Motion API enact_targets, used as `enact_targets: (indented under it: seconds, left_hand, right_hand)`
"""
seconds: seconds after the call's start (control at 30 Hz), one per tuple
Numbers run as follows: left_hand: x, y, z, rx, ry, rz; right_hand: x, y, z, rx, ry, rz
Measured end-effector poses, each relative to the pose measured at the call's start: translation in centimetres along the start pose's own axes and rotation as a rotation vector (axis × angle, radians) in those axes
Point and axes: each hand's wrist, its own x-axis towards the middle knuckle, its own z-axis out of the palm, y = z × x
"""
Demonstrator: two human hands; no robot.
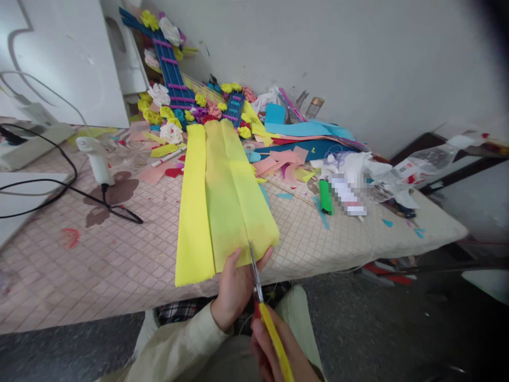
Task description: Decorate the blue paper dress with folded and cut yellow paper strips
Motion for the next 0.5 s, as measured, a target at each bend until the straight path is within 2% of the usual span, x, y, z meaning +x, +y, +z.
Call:
enact_targets:
  seconds: [0.2,0.5]
  left_hand:
    - [-0.1,0.0,0.1,-0.011,-0.008,-0.018]
    - [0.0,0.0,-0.1,0.034,-0.032,-0.020]
  right_hand:
    - [-0.2,0.2,0.5,0.118,0.062,0.160]
    - [-0.2,-1.0,0.2,0.086,-0.049,0.149]
